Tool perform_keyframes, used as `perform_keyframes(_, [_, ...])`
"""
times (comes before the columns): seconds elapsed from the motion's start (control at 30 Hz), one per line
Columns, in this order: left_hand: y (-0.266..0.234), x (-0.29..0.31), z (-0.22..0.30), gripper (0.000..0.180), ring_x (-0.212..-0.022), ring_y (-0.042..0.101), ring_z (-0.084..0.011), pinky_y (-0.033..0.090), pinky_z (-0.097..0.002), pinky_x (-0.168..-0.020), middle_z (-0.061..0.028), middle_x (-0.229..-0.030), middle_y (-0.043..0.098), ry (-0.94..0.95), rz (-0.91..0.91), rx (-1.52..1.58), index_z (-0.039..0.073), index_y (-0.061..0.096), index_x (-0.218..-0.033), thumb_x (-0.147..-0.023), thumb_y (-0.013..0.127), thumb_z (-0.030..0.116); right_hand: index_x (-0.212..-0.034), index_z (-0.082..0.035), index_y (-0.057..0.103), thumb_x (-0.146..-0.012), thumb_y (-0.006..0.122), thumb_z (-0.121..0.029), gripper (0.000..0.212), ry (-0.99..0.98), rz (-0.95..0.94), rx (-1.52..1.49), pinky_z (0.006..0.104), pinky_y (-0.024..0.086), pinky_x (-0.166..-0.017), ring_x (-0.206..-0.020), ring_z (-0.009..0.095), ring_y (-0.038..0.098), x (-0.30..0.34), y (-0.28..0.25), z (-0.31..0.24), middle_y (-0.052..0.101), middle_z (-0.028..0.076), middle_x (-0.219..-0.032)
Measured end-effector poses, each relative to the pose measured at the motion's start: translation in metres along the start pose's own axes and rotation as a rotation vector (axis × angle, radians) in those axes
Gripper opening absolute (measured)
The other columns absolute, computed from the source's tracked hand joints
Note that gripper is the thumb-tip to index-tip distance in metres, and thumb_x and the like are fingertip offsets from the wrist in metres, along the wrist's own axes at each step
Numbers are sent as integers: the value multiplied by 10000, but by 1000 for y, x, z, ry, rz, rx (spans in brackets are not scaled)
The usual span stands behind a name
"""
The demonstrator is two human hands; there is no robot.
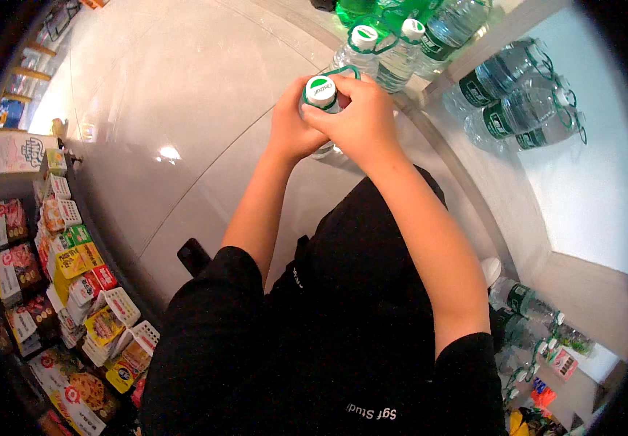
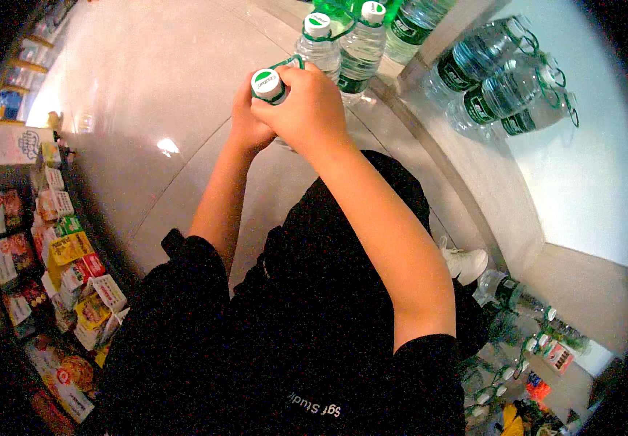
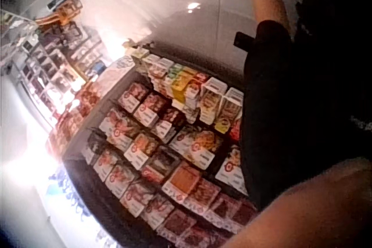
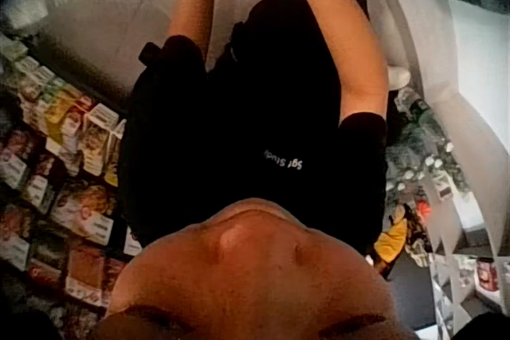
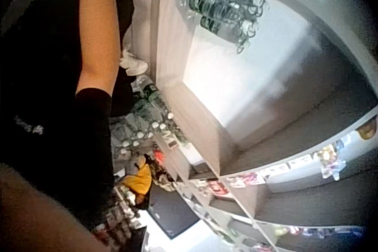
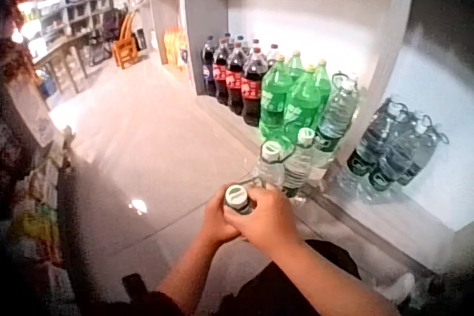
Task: The person organizes water bottles on a shelf by hand. They pick up individual bottles from a stack on the floor and place them onto a low shelf, arranging them into rows.
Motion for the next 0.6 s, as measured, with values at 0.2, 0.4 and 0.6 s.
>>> perform_keyframes(0.2, [15, 10, 38, 517, -895, 625, -203, 478, -321, -784, -111, -948, 644, 71, 99, -102, 18, 570, -1021, -582, 784, 188, -791, -32, 657, -590, 754, -269, 325, -35, 95, -174, 367, 478, -612, -665, 286, 585, 13, -29, -9, 591, 137, -695])
perform_keyframes(0.4, [46, -10, 121, 518, -889, 616, -212, 475, -321, -776, -115, -958, 621, 225, 50, -26, 15, 560, -1027, -591, 778, 191, -894, -41, 681, -574, 773, -215, 376, -214, 261, -21, 247, 349, -501, -550, 109, 422, 13, -106, -51, 496, 17, -608])
perform_keyframes(0.6, [105, -25, 189, 515, -878, 606, -219, 468, -324, -781, -115, -940, 620, 407, -21, 125, 15, 550, -1034, -602, 768, 192, -906, -39, 677, -575, 774, -171, 370, -266, 493, 12, 229, 372, -539, -580, 90, 429, 31, -191, -70, 539, 4, -643])
Point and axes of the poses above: each hand's wrist, its own x-axis away from the middle knuckle, its own y-axis out of the palm, z = x × y, the point moved 3 cm from there along -x, towards the middle knuckle
